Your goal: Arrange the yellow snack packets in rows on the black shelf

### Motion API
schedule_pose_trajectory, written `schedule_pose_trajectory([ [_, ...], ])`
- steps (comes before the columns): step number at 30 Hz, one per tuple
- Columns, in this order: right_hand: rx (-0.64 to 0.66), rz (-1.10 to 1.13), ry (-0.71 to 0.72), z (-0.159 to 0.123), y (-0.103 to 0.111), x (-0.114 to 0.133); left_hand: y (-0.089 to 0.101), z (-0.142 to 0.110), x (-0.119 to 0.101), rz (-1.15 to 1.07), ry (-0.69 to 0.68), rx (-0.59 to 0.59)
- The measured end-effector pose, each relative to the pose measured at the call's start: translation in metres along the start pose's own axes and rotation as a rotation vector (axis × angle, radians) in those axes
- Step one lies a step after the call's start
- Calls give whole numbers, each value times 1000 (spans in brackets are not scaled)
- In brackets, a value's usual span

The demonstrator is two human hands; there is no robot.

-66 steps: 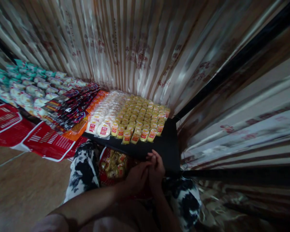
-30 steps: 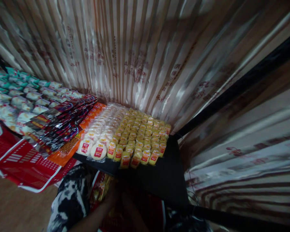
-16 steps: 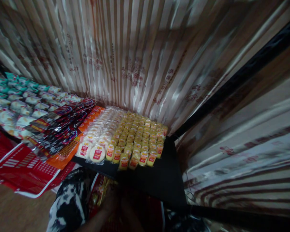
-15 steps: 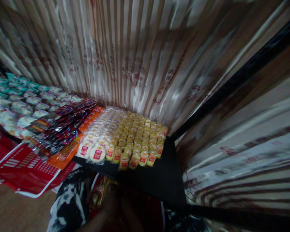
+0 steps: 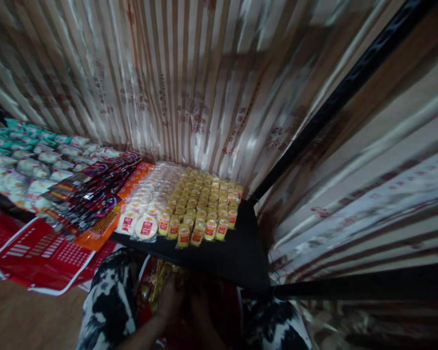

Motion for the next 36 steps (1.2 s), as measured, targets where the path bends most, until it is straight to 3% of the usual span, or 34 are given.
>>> schedule_pose_trajectory([
  [5, -49, 130, -111, -10, 8, -17, -1, -8, -1, -7, -26, -26],
  [10, -116, 110, -34, -27, 26, 6, -1, -19, -6, -178, -68, -116],
  [15, -214, 100, 12, -47, 58, 24, -2, -37, -27, -497, -113, -97],
  [20, -138, 83, -40, -63, 72, 27, 2, -56, -54, -538, -142, -63],
  [24, -79, 75, -23, -67, 85, 44, 10, -66, -89, -532, -242, -27],
  [31, -219, 156, 167, -49, 127, 89, 16, -54, -151, -431, -313, -2],
  [36, -320, 341, 110, -14, 153, 86, 4, -42, -174, -283, -418, -45],
])
Point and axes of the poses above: each hand's wrist, its own z-axis towards the middle knuckle, its own y-axis out of the back of the hand, x = y × z, the point moved 9 cm from there along z, towards the middle knuckle, and after that the axes turned 4 degrees about -y, right-handed, at the moved point
